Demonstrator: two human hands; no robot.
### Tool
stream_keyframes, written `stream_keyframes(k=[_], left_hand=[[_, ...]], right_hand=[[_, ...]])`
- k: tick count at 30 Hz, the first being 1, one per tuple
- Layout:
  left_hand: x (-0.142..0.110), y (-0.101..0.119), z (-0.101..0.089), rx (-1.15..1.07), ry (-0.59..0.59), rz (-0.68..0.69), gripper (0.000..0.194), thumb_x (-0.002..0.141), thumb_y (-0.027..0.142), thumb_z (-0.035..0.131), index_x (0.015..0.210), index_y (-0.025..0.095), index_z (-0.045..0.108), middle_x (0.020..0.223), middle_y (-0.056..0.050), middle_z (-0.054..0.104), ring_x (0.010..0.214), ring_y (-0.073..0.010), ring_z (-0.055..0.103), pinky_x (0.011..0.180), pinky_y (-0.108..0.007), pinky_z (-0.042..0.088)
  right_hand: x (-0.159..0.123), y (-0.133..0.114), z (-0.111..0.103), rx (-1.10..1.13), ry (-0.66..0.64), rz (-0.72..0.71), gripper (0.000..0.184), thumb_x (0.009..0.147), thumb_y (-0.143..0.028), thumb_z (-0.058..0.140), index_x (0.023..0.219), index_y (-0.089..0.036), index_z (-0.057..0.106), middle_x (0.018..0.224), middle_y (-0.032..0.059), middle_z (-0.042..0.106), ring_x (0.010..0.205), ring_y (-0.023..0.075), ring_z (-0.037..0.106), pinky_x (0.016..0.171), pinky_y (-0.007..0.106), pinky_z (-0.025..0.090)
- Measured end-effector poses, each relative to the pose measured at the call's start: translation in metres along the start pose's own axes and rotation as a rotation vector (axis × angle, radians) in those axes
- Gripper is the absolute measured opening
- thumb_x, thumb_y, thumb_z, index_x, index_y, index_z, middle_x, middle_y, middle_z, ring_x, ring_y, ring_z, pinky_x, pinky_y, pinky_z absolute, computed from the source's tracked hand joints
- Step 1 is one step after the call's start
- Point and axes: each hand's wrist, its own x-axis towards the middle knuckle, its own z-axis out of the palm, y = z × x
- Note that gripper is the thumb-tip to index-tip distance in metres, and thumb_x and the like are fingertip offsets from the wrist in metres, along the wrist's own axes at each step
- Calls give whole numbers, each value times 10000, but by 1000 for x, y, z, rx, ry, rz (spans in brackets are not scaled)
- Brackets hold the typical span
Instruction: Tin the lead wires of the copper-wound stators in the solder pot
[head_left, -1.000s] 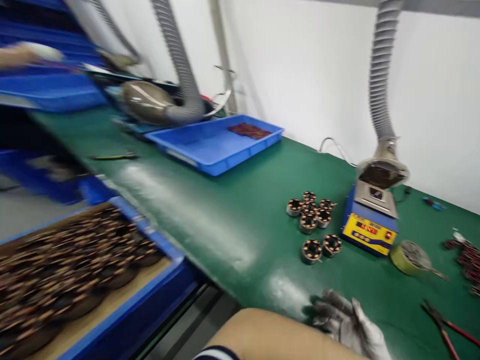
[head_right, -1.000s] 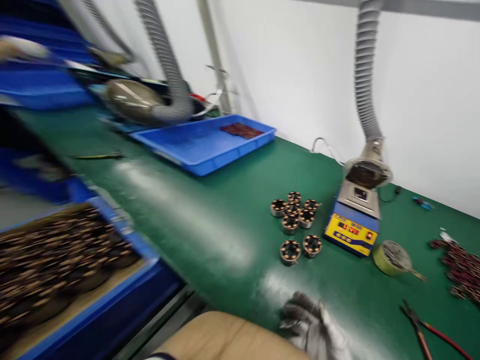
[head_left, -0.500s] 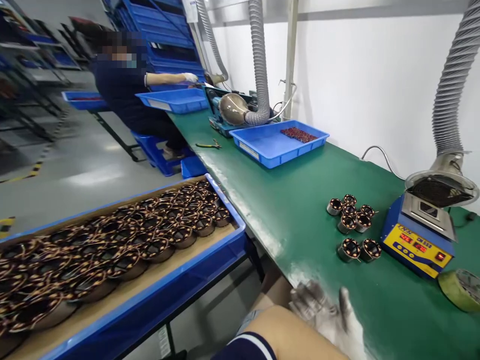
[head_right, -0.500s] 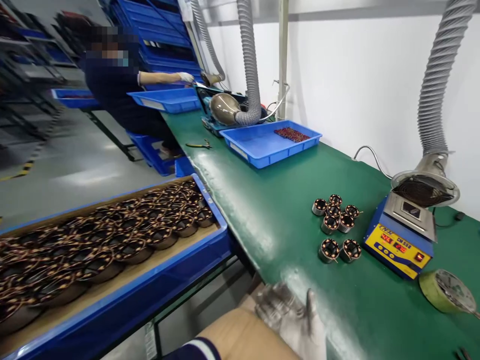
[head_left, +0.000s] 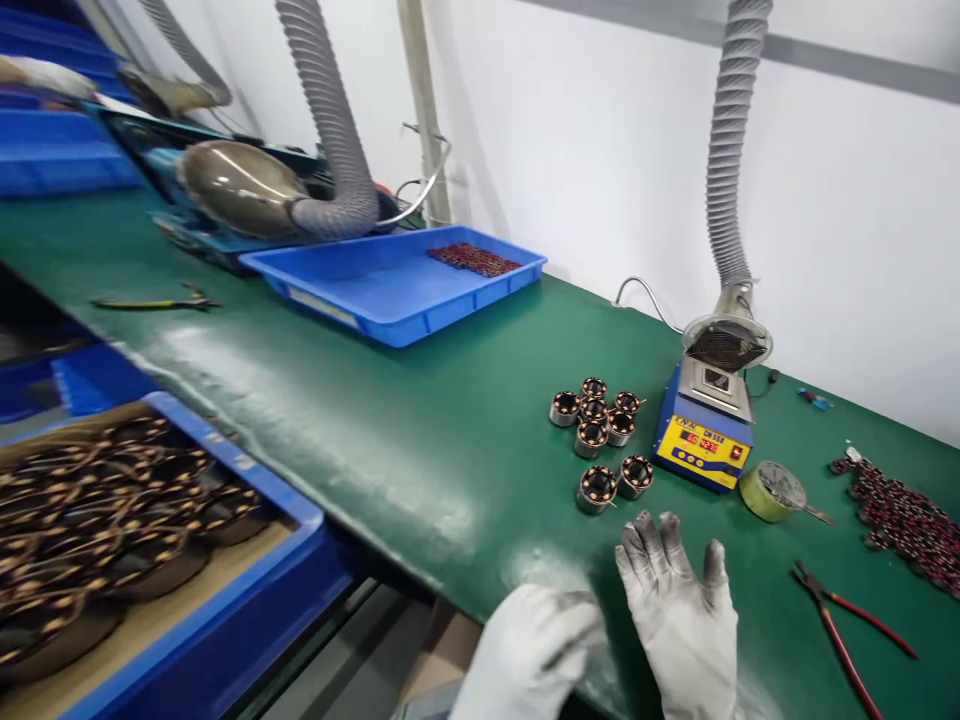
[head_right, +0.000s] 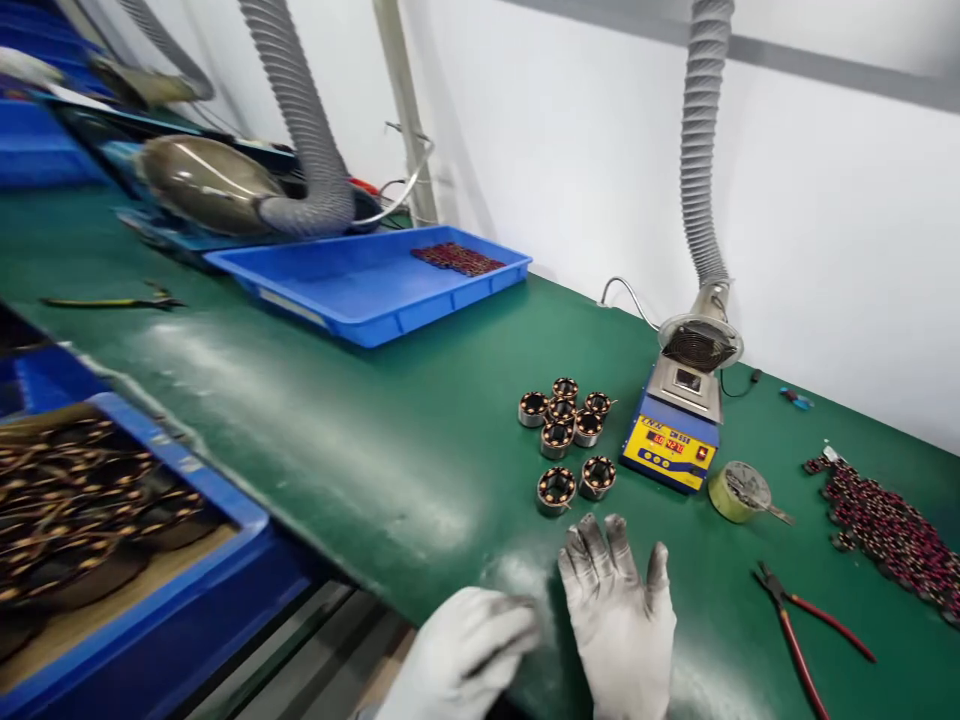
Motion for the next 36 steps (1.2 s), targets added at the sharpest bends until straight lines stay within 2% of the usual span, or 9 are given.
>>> stream_keyframes(k=[4, 11, 16, 19, 23, 27, 30, 32, 36], left_hand=[[-20, -39, -17, 50, 39, -26, 140, 900, 213, 398, 953, 235, 526, 833, -3, 637, 697, -142, 600, 615, -264, 490], [9, -50, -3, 176, -61, -130, 183, 869, 385, 456, 974, 259, 537, 884, 7, 638, 706, -197, 605, 638, -338, 502], [31, -48, -2, 154, 13, -109, 369, 846, 362, 510, 1174, 213, 430, 1155, -75, 536, 970, -230, 545, 813, -364, 471], [57, -44, 0, 310, -47, -121, 511, 765, 311, 637, 1212, 222, 405, 1283, -126, 410, 1091, -303, 458, 845, -438, 443], [82, -37, 4, 462, -136, -129, 194, 748, 179, 631, 920, 197, 543, 1299, -130, 394, 1155, -355, 383, 812, -466, 438], [65, -23, 9, 277, -173, -162, 184, 721, 161, 662, 793, 179, 494, 1269, -125, 428, 1083, -310, 458, 825, -436, 445], [40, -12, 14, 111, -236, -220, 195, 741, 178, 649, 839, 197, 482, 1289, -94, 405, 933, -257, 538, 787, -409, 467], [30, -9, 18, 43, -276, -186, 201, 770, 160, 614, 915, 206, 482, 1262, -84, 427, 987, -258, 513, 825, -412, 452], [26, -14, 21, -108, -322, -156, 278, 729, 119, 647, 945, 211, 498, 1218, -76, 455, 1067, -259, 457, 893, -420, 404]], right_hand=[[-2, -6, 9, 47, -34, -58, 553, 753, -700, 321, 1021, -332, 635, 1176, -1, 593, 1203, 245, 426, 1036, 493, 255], [-2, -14, -13, -201, -45, -239, 719, 565, -767, 510, 1212, -464, 430, 1430, -6, 289, 1096, 330, 515, 932, 598, 316], [-10, -12, -53, -748, 188, -277, 500, 667, -473, 673, 1118, -276, 582, 1256, 98, 525, 1095, 265, 530, 957, 443, 381], [-16, -8, -59, -892, 220, -271, 423, 693, -413, 668, 1052, -194, 623, 1140, 135, 606, 1060, 261, 557, 926, 406, 426], [-17, -9, -55, -902, 234, -281, 375, 695, -433, 657, 962, -169, 656, 1017, 141, 664, 946, 261, 619, 858, 390, 475], [-14, -9, -51, -822, 246, -233, 358, 660, -414, 694, 920, -171, 654, 961, 128, 682, 876, 240, 639, 822, 365, 486], [-9, -5, -39, -713, 218, -170, 439, 634, -377, 721, 1015, -192, 606, 1015, 105, 662, 895, 219, 625, 824, 358, 474], [-3, -2, -26, -680, 182, -108, 459, 628, -356, 722, 1037, -194, 588, 987, 80, 661, 894, 202, 613, 819, 340, 463], [10, 4, -10, -789, 169, -50, 218, 626, -304, 697, 779, -164, 627, 755, 15, 649, 726, 153, 581, 699, 269, 449]])
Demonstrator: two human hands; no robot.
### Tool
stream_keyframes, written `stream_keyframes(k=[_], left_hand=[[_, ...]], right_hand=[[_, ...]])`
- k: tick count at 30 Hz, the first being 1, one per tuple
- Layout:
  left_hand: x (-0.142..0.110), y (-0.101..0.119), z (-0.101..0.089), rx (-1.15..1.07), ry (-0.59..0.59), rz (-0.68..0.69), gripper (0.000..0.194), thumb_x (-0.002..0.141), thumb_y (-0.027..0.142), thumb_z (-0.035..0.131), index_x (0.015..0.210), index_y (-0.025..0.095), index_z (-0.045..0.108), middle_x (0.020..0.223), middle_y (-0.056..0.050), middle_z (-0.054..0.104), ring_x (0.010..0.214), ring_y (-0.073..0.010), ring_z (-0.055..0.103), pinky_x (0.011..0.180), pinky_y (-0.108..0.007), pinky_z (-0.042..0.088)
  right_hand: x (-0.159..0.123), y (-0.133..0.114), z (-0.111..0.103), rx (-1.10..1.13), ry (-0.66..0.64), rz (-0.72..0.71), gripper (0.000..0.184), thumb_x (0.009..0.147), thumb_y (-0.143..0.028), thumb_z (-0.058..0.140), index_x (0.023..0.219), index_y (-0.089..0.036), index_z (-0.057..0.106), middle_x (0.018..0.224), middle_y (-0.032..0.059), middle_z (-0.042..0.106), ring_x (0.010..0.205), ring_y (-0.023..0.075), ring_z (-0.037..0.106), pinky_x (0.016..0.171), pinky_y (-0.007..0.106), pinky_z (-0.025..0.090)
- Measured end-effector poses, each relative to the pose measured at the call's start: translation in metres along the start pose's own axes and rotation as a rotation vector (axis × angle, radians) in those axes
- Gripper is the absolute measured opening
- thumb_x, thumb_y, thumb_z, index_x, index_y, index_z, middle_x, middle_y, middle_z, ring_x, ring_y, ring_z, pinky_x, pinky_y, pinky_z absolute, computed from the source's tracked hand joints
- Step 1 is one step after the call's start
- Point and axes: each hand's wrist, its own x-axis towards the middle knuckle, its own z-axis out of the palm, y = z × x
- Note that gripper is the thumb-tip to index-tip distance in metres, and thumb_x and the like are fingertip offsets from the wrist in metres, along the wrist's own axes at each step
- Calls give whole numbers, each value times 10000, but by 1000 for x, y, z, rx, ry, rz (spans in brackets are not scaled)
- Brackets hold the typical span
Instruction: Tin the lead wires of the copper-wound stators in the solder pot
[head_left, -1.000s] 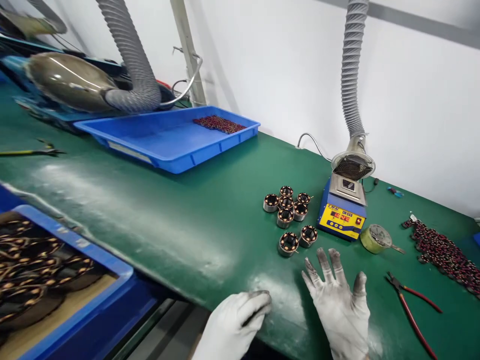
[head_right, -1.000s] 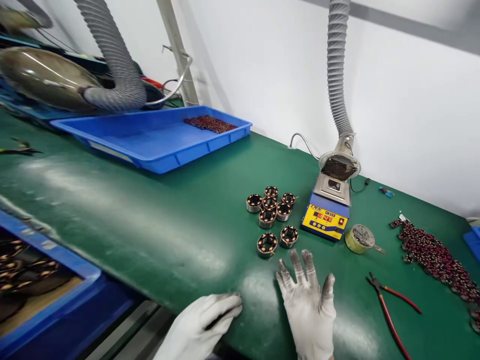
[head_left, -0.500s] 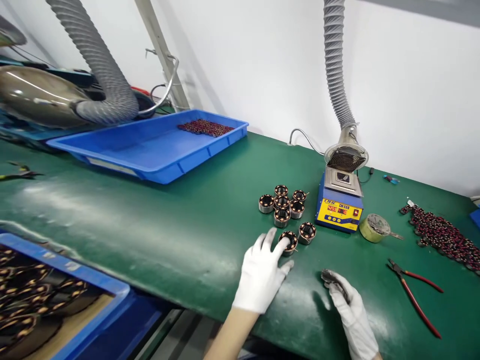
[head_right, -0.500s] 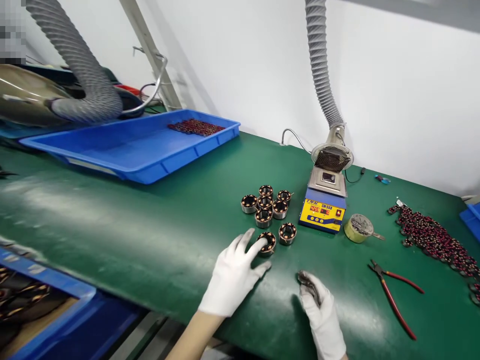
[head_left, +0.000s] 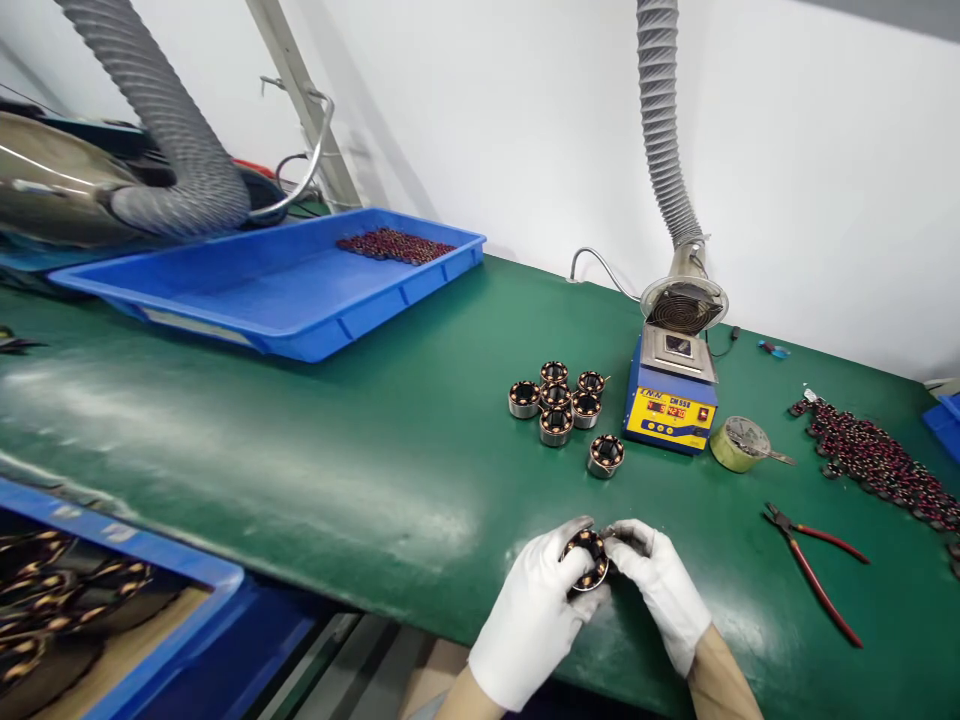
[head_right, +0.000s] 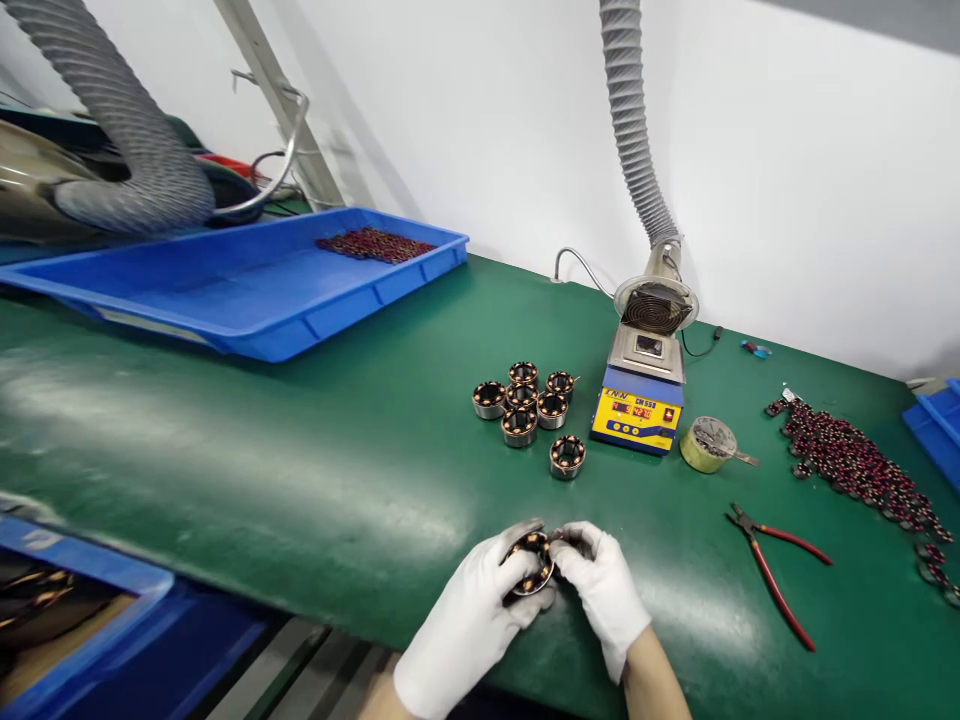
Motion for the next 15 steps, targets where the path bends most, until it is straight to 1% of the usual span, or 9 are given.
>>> stream_keyframes(k=[3, 5, 6, 8, 10, 11, 12, 13, 15], left_hand=[[3, -2, -3, -121, -7, -28, 223, 716, 101, 635, 875, 216, 527, 1222, -54, 453, 1076, -253, 436, 911, -420, 361], [4, 2, -6, -289, -9, -85, 147, 701, 122, 624, 790, 207, 543, 1169, -45, 486, 1054, -247, 444, 907, -398, 345], [4, 5, -8, -418, -12, -144, 119, 674, 138, 624, 742, 198, 546, 1126, -46, 507, 1022, -243, 459, 889, -377, 352], [2, 12, -12, -747, -65, -310, 117, 592, 188, 631, 640, 173, 526, 1028, -54, 538, 886, -222, 507, 783, -321, 400], [-1, 18, -17, -1029, -136, -458, 168, 520, 230, 643, 590, 156, 509, 937, -59, 557, 758, -196, 513, 659, -275, 414], [-2, 21, -20, -1118, -160, -498, 189, 500, 243, 649, 580, 151, 505, 919, -63, 564, 722, -187, 510, 613, -259, 408], [-3, 23, -22, -1171, -172, -517, 196, 489, 245, 652, 582, 148, 510, 918, -66, 571, 700, -181, 510, 582, -250, 402], [-2, 24, -24, -1186, -170, -524, 184, 486, 231, 649, 594, 146, 526, 934, -70, 578, 705, -183, 518, 582, -246, 403], [2, 25, -28, -1164, -166, -486, 169, 475, 196, 648, 607, 146, 557, 1034, -84, 570, 765, -203, 544, 632, -257, 424]], right_hand=[[5, 3, 5, -138, 34, -93, 117, 629, -251, 662, 602, -165, 587, 599, -20, 579, 597, 127, 513, 583, 245, 409], [6, 3, 3, -202, 58, -216, 102, 631, -203, 645, 559, -171, 581, 572, -25, 553, 586, 123, 495, 567, 244, 393], [6, 1, 0, -187, 77, -281, 96, 637, -187, 640, 559, -175, 585, 581, -25, 554, 583, 119, 495, 559, 241, 389], [3, -8, -10, -11, 165, -391, 66, 659, -201, 643, 608, -192, 602, 622, -28, 567, 548, 101, 493, 509, 227, 375], [-1, -22, -22, 260, 294, -444, 58, 687, -257, 654, 687, -216, 612, 676, -33, 584, 503, 80, 490, 449, 207, 352], [-4, -27, -27, 345, 322, -445, 81, 685, -275, 670, 707, -220, 615, 694, -30, 592, 500, 79, 499, 437, 203, 351], [-7, -30, -31, 379, 311, -425, 106, 672, -280, 692, 712, -214, 619, 699, -23, 600, 507, 83, 514, 440, 204, 364], [-11, -30, -32, 370, 258, -377, 128, 651, -276, 716, 707, -204, 625, 693, -11, 611, 520, 94, 533, 451, 209, 382], [-20, -22, -27, 321, 90, -216, 203, 616, -270, 754, 772, -193, 648, 724, 22, 644, 604, 129, 584, 546, 242, 449]])
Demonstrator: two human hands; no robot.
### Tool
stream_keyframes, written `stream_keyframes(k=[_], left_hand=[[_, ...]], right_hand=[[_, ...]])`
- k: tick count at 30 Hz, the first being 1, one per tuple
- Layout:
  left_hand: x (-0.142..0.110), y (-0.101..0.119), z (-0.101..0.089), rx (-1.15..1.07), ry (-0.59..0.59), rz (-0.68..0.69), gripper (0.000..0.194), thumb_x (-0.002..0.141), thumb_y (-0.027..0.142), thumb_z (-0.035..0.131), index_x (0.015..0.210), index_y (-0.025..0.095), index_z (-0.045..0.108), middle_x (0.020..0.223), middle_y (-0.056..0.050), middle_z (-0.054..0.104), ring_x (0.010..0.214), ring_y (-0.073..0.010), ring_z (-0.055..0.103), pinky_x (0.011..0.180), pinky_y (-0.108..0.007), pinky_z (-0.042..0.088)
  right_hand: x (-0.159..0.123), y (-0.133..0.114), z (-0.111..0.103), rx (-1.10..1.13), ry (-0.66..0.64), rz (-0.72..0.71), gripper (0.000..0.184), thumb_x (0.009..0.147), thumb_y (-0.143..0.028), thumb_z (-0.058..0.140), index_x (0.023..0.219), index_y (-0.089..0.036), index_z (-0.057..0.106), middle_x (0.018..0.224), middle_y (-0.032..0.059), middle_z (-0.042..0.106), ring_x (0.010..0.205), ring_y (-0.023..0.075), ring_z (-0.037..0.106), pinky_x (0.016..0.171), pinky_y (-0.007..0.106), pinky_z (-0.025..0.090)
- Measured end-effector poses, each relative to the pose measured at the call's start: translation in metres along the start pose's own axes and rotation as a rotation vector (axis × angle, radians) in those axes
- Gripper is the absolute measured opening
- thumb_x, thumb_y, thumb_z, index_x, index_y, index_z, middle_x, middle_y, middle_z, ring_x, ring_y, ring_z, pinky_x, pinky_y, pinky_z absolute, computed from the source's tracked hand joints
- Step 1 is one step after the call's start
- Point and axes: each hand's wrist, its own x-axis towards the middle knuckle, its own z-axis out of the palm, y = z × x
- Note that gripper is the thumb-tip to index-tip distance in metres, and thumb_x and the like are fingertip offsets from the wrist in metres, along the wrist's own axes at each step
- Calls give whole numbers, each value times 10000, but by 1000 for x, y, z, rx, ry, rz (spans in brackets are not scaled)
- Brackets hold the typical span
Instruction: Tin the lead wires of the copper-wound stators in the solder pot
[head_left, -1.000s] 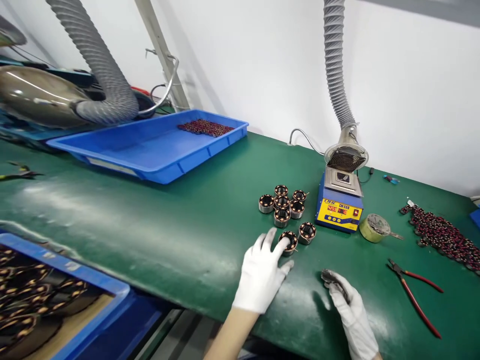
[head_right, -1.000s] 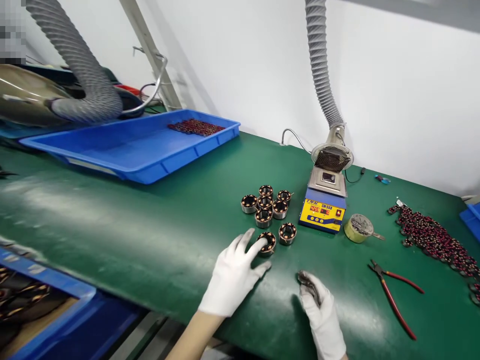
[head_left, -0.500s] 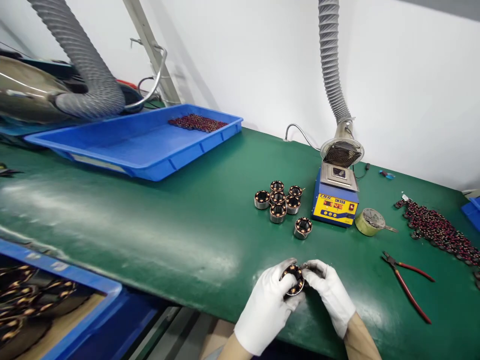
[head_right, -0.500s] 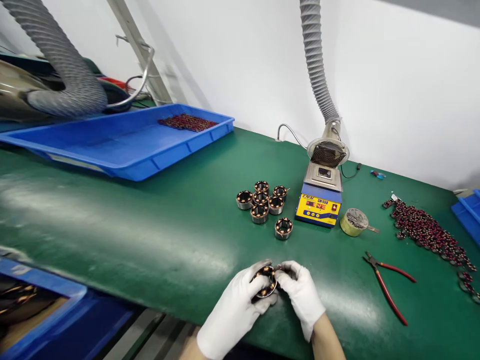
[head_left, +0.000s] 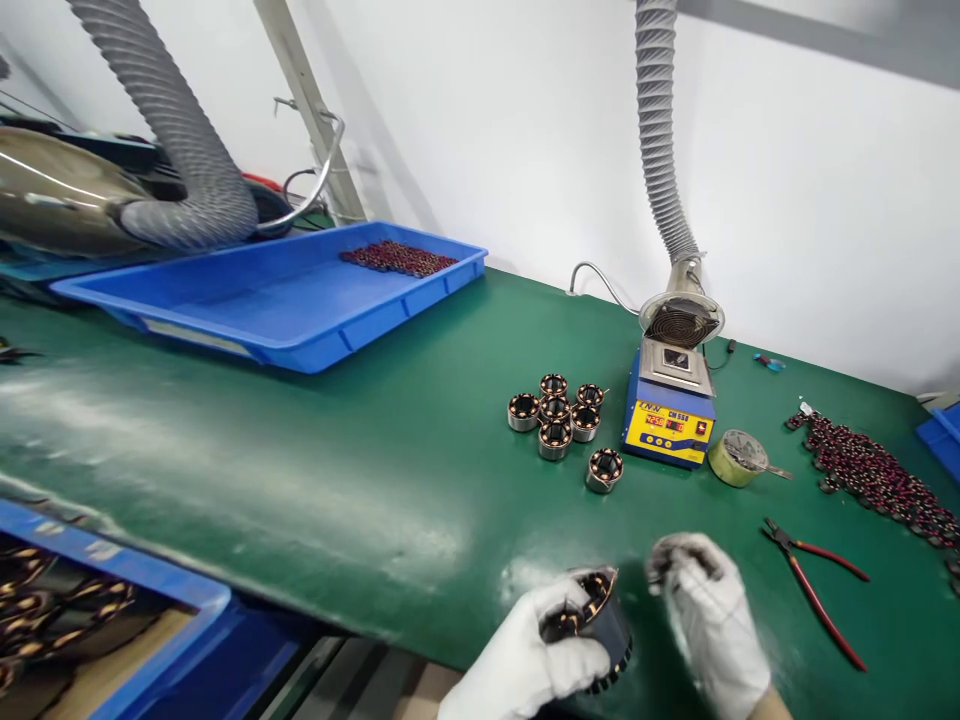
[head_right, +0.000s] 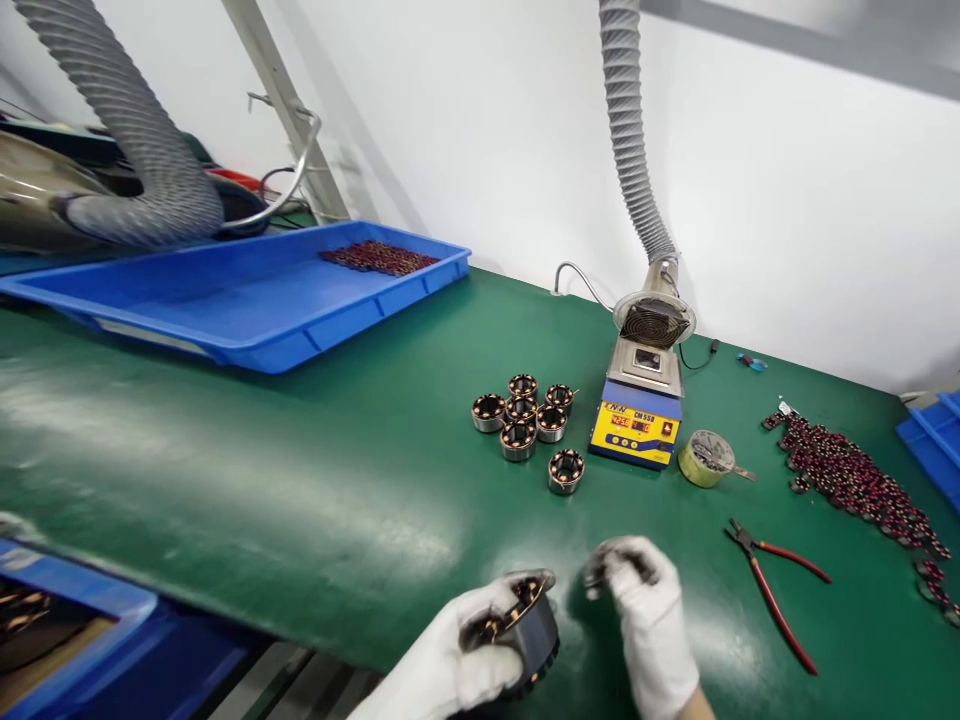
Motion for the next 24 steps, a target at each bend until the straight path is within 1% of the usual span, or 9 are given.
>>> stream_keyframes(k=[3, 5, 8, 10, 12, 16, 18, 21, 24], left_hand=[[8, 5, -2, 93, -73, 67, 178, 482, 199, 688, 630, 160, 596, 1220, -93, 474, 946, -264, 539, 774, -305, 435], [12, 3, -3, 229, -51, 133, 227, 528, 222, 702, 741, 191, 630, 1290, -79, 415, 1083, -283, 470, 883, -340, 395], [9, -7, -7, 514, 14, 264, 658, 522, 125, 699, 1135, 288, 527, 1327, -43, 388, 1202, -256, 355, 1025, -365, 259], [5, -10, -9, 616, -17, 298, 826, 502, 43, 662, 1230, 356, 426, 1304, -2, 421, 1192, -232, 368, 1039, -348, 240], [5, -5, -9, 642, -48, 280, 732, 516, 38, 641, 1161, 358, 507, 1227, 10, 499, 1143, -224, 421, 1012, -318, 283], [19, 15, -7, 529, -62, 201, 180, 669, 253, 619, 835, 228, 685, 992, -39, 633, 1006, -239, 529, 900, -285, 390], [26, 20, -8, 369, 14, 114, 221, 749, 355, 541, 777, 187, 681, 911, -58, 652, 911, -235, 574, 817, -283, 437], [29, 22, -11, 94, 235, 44, 394, 760, 502, 512, 818, 138, 649, 878, -87, 655, 840, -231, 594, 777, -291, 460], [23, 23, -7, 46, 254, 24, 439, 677, 485, 620, 947, 139, 625, 1006, -92, 632, 980, -237, 556, 875, -279, 420]], right_hand=[[-19, 27, 8, 120, -225, 313, 479, 573, -347, 782, 1000, -201, 623, 925, 70, 660, 811, 186, 614, 773, 323, 465], [-28, 45, 14, 284, -282, 447, 480, 628, -425, 727, 1037, -205, 605, 975, 75, 652, 829, 196, 616, 784, 350, 465], [-31, 60, 18, 473, -267, 554, 412, 723, -475, 613, 1016, -187, 615, 943, 71, 664, 836, 200, 619, 757, 350, 476], [-30, 64, 20, 538, -233, 567, 369, 730, -445, 615, 983, -177, 631, 937, 60, 671, 882, 191, 609, 783, 324, 467], [-29, 64, 21, 575, -212, 552, 302, 713, -388, 650, 932, -180, 645, 947, 47, 674, 892, 179, 606, 788, 299, 460], [-26, 60, 24, 597, -287, 554, 277, 687, -329, 677, 908, -165, 646, 857, 58, 683, 752, 173, 628, 674, 281, 479], [-25, 57, 25, 573, -339, 569, 317, 672, -316, 686, 924, -130, 641, 808, 80, 679, 702, 178, 632, 594, 251, 474], [-23, 55, 24, 573, -361, 589, 387, 659, -340, 694, 959, -104, 629, 853, 109, 671, 712, 201, 639, 533, 233, 465], [-24, 59, 24, 585, -322, 581, 385, 687, -366, 674, 975, -116, 622, 881, 108, 670, 700, 199, 640, 527, 246, 471]])
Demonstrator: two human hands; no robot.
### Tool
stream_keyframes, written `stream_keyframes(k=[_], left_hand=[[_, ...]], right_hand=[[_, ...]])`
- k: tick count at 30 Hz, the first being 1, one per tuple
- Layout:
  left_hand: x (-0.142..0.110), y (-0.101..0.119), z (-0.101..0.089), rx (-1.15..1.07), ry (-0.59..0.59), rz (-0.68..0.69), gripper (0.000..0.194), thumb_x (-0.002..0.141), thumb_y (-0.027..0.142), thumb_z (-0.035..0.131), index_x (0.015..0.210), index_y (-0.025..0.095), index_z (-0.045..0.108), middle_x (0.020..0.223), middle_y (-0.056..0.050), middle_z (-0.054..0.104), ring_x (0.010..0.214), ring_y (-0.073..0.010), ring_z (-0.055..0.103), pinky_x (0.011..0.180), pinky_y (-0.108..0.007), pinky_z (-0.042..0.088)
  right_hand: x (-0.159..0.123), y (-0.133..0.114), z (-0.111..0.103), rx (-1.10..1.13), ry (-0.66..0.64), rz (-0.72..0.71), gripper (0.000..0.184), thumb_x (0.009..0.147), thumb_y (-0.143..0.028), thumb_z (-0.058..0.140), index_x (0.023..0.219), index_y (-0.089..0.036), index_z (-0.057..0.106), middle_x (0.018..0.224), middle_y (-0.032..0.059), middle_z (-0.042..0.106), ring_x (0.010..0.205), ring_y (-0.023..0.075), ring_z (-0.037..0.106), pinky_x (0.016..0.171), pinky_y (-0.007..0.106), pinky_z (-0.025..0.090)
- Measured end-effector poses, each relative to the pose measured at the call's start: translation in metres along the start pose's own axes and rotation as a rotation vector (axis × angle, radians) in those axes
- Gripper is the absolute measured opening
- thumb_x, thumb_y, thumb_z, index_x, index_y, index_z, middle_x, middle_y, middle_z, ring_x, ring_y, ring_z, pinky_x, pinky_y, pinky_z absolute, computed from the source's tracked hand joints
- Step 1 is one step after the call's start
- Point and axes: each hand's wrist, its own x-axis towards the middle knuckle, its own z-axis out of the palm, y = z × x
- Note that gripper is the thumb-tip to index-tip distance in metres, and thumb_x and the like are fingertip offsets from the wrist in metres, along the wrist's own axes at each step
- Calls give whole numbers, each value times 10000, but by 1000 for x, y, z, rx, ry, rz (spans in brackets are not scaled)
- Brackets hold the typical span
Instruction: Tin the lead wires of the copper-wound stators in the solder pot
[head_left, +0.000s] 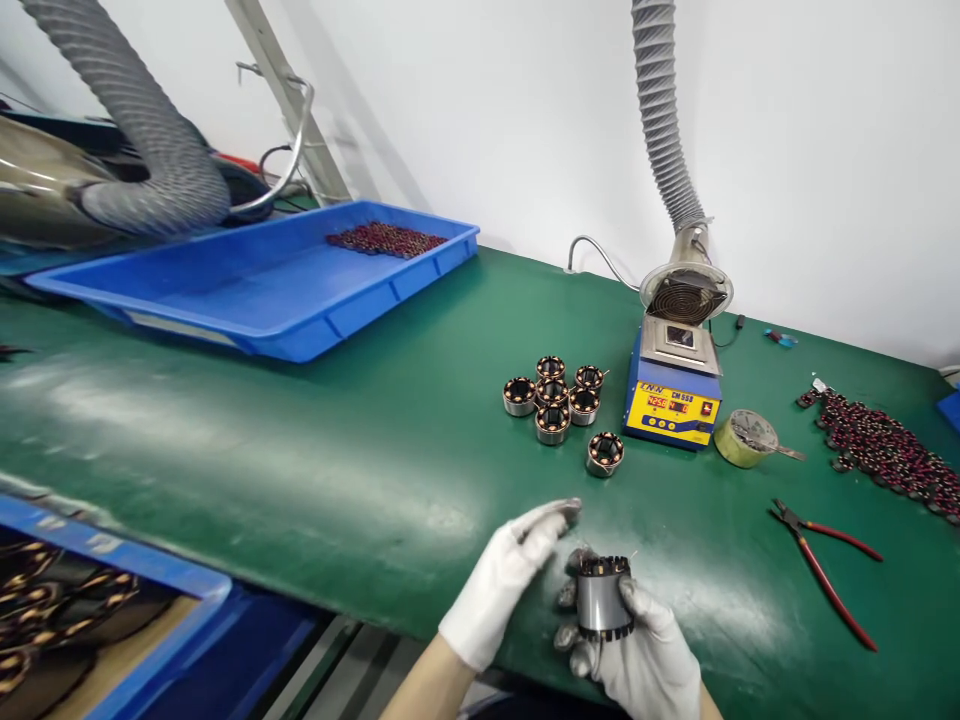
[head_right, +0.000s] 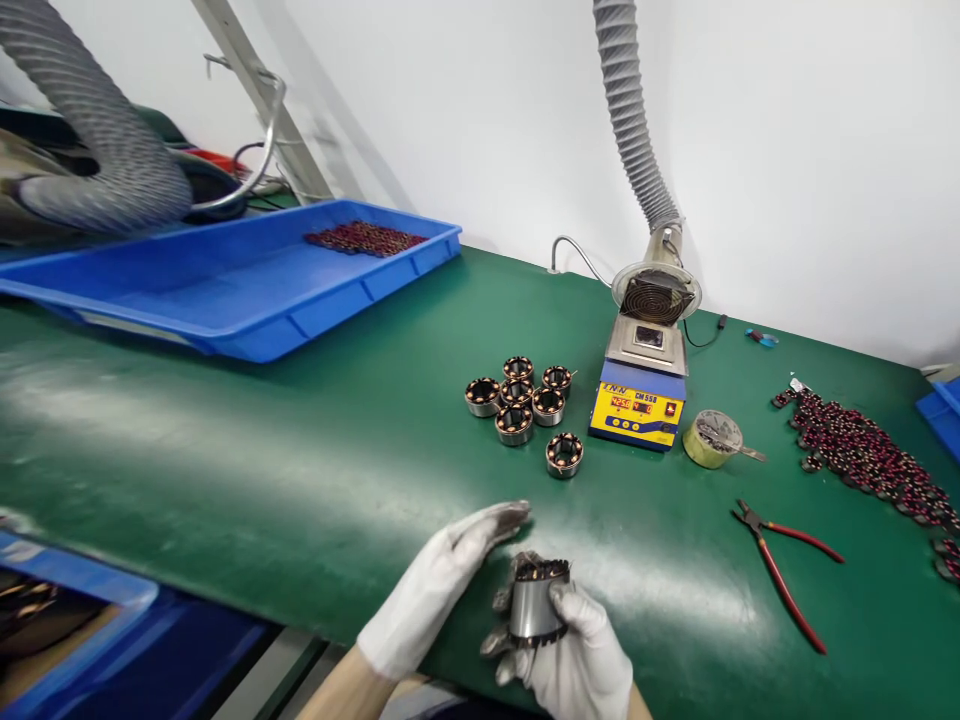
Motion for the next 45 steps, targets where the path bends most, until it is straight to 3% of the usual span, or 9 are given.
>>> stream_keyframes(k=[7, 11, 18, 23, 26, 29, 34, 39, 45], left_hand=[[0, -10, 18, -109, 156, -68, 309, 621, 383, 659, 797, 129, 648, 688, -58, 646, 653, -199, 602, 563, -241, 479], [8, -13, -1, -352, 308, 90, 362, 652, 401, 674, 887, 134, 606, 762, -43, 641, 709, -165, 604, 733, -252, 484], [-18, -33, 1, 171, -192, 18, 771, 435, 48, 681, 1170, 209, 510, 1195, -65, 527, 1088, -271, 486, 951, -361, 395], [-2, -34, 8, -40, 39, -76, 256, 577, 286, 714, 757, 122, 635, 697, -53, 643, 683, -212, 604, 623, -264, 497], [9, -28, 4, -376, 220, -1, 309, 594, 381, 747, 726, 141, 605, 573, -1, 602, 569, -140, 574, 582, -212, 478], [5, -20, 3, -524, 143, 26, 454, 555, 447, 770, 867, 156, 614, 742, -27, 655, 740, -165, 614, 724, -232, 494], [-10, -13, 10, -20, 126, -217, 286, 551, 303, 687, 764, 115, 650, 638, -53, 649, 397, -136, 505, 341, -213, 375], [1, -18, -12, -247, 280, 39, 333, 619, 384, 698, 824, 134, 619, 788, -51, 657, 789, -191, 602, 761, -254, 470], [5, -32, -4, -63, -76, -30, 427, 630, 393, 705, 968, 148, 617, 996, -97, 632, 977, -250, 556, 892, -332, 418]], right_hand=[[1, 5, 0, -43, 37, -64, 315, 669, -306, 697, 926, -142, 616, 804, 73, 670, 712, 183, 626, 540, 246, 464], [-2, -2, 6, -18, 1, 37, 432, 684, -417, 648, 1016, -148, 585, 821, 82, 670, 645, 185, 632, 460, 225, 429], [-2, -3, 3, 114, 122, 63, 366, 712, -464, 584, 952, -190, 623, 919, 37, 690, 847, 190, 624, 753, 322, 459], [-6, -2, 4, 42, -40, 131, 445, 722, -487, 552, 915, -96, 646, 764, 86, 691, 649, 172, 638, 585, 257, 455], [-9, -3, 2, 21, -84, 132, 423, 705, -459, 576, 926, -106, 644, 736, 75, 686, 578, 158, 630, 522, 230, 440], [-8, -2, 1, -13, -69, 152, 428, 702, -450, 591, 973, -121, 622, 769, 81, 682, 604, 169, 634, 514, 232, 439], [-1, 5, 1, -250, 13, -68, 376, 678, -410, 654, 966, -179, 584, 773, 44, 659, 614, 155, 604, 555, 255, 446], [3, 23, -15, -872, 412, -383, 550, 490, -228, 778, 993, -243, 557, 988, 49, 631, 867, 226, 589, 767, 320, 456], [16, 33, -21, -1292, 573, -631, 405, 524, -254, 757, 854, -248, 523, 966, 89, 631, 920, 281, 580, 823, 407, 438]])
